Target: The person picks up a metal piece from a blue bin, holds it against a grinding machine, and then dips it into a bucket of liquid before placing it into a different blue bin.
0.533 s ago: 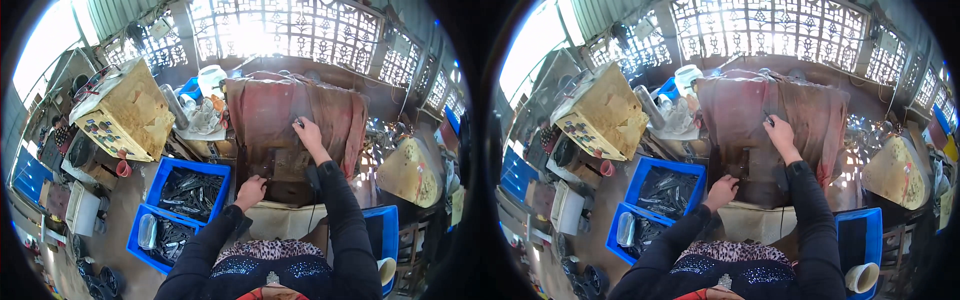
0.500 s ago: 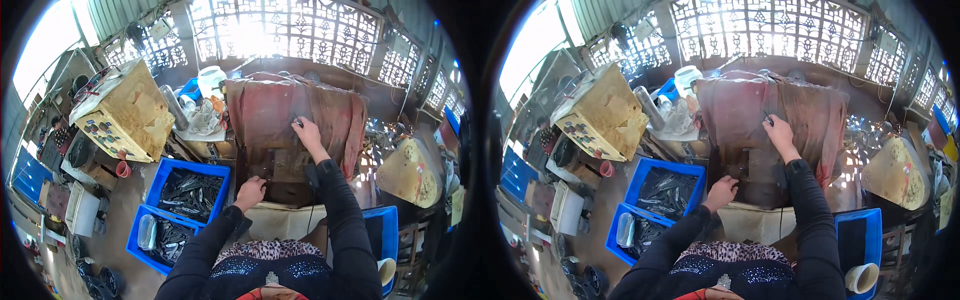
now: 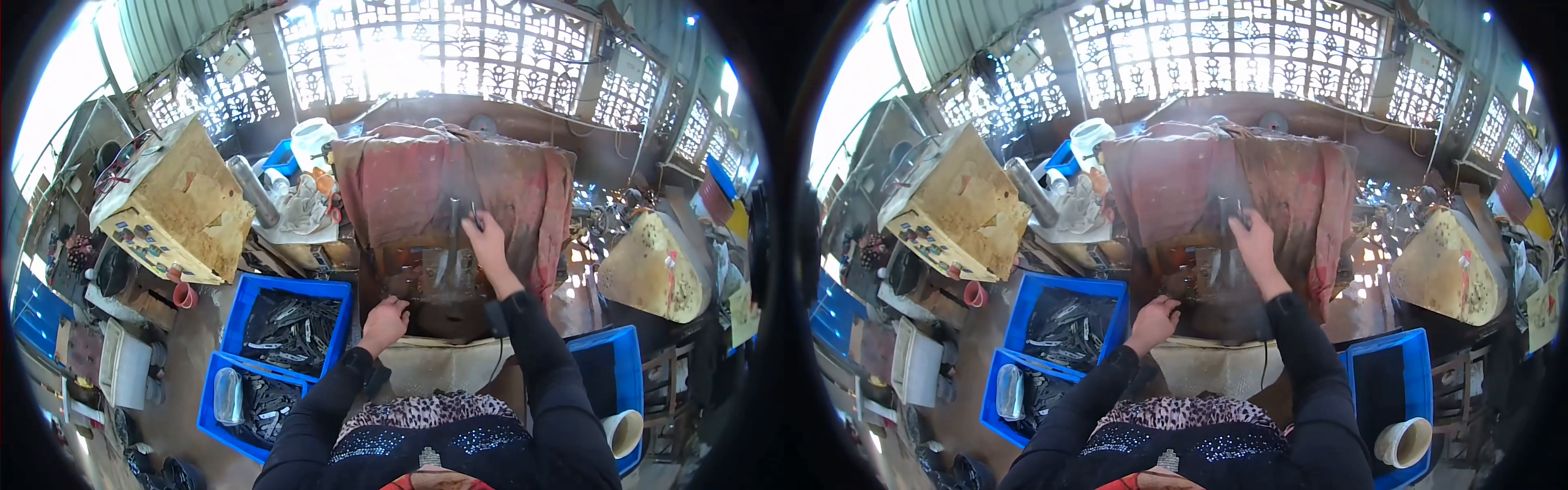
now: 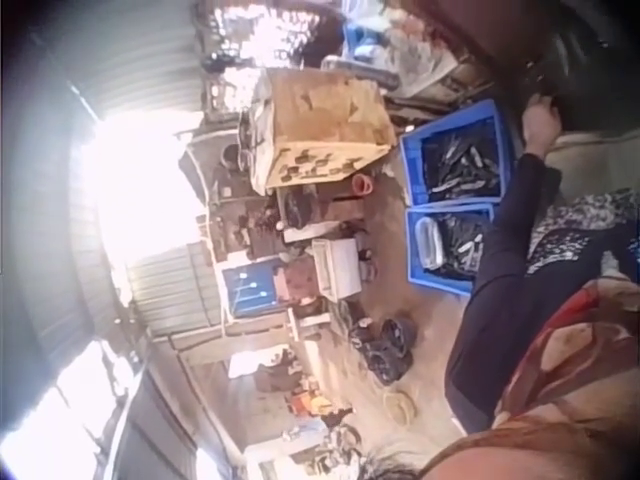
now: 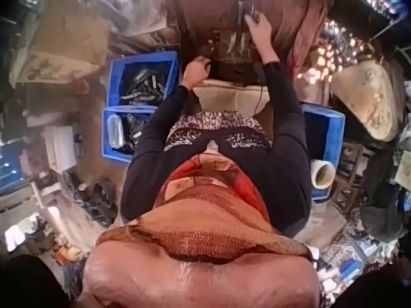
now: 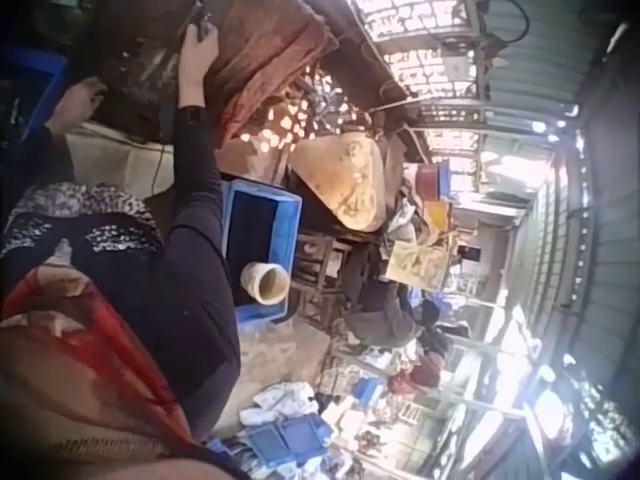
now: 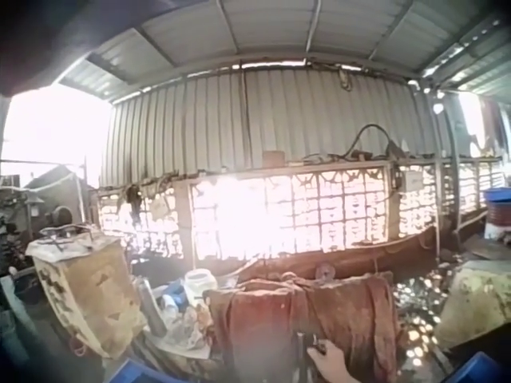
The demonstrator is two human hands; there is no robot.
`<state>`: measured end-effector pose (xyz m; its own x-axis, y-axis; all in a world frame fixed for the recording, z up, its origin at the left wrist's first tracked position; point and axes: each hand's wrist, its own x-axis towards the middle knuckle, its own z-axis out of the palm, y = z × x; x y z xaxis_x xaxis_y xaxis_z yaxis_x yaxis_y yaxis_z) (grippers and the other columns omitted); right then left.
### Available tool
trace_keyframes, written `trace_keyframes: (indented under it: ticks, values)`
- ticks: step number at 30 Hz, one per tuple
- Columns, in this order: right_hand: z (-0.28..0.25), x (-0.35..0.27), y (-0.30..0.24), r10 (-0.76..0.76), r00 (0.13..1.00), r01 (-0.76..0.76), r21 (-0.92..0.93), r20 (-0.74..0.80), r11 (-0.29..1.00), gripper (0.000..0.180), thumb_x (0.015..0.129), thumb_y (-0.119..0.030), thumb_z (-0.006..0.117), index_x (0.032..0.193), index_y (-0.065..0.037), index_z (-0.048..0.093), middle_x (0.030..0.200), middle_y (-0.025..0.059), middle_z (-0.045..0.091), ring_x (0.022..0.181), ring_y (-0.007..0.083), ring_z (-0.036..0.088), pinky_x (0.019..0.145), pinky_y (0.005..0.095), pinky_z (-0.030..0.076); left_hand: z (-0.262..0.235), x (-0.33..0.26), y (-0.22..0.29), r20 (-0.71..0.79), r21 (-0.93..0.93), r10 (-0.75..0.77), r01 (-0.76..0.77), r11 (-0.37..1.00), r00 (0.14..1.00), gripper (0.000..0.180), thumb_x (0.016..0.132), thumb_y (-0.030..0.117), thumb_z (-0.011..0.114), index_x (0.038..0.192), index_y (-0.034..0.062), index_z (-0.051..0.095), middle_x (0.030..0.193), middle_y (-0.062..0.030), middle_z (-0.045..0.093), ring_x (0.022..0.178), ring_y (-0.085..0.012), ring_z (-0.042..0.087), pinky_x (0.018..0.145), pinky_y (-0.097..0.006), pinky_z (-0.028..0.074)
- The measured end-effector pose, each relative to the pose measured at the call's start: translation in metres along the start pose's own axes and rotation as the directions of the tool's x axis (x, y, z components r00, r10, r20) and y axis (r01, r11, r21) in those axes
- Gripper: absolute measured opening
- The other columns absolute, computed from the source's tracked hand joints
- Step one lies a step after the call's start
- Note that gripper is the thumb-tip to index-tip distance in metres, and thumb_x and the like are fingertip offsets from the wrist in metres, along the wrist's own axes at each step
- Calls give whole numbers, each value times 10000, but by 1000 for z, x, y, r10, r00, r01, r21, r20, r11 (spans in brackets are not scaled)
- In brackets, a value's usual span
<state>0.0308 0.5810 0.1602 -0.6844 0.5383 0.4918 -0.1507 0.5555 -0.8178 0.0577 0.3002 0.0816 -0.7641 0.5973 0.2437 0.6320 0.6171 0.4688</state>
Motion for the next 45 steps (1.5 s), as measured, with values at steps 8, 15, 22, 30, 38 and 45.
trace_keyframes:
  ticks: [8,15,22,30,38,45]
  values:
    - [-61,-118,80,452,825,-501,68,339,863,117,919,-163,608,948,-57,567,627,21,532,471,101,501,405,273,400,2,-7,4,-6,9,1,-1,1000,1000,189,849,189,603,982,75,674,953,-146,633,928,-340,629,814,-431,529]
    - [-75,-148,71,587,677,-496,-314,444,810,143,966,-182,541,910,-51,526,618,59,556,452,158,538,391,315,421,5,-16,-9,-92,-17,69,-71,997,993,211,851,138,580,1026,67,676,960,-145,628,919,-346,621,786,-448,521]
    - [-87,-141,96,491,752,-342,-377,440,861,183,961,-199,541,907,-25,530,612,115,557,494,243,559,463,386,439,-48,-60,-3,-401,-234,109,-217,948,909,296,785,-2,580,1038,102,693,1009,-106,663,909,-333,627,783,-407,530]
    - [-82,-152,95,297,834,-43,-482,464,875,231,958,-208,542,903,15,560,673,197,592,636,362,610,609,458,456,-126,-231,-145,-696,-121,-471,557,821,543,183,849,48,623,995,88,726,923,-125,687,872,-311,664,793,-364,529]
    - [-75,-151,83,289,856,15,-580,428,814,278,974,-256,540,929,16,577,697,188,622,654,361,630,601,456,464,-116,-368,-203,-360,92,-850,921,378,385,288,819,126,573,1057,143,733,1003,-145,677,956,-345,651,805,-441,525]
    - [-75,-152,84,231,869,97,-608,438,788,290,977,-264,543,929,19,582,721,193,637,673,371,636,601,460,468,-85,-372,-219,-311,296,-801,853,429,511,246,793,110,570,976,133,733,977,-120,672,953,-360,636,784,-470,520]
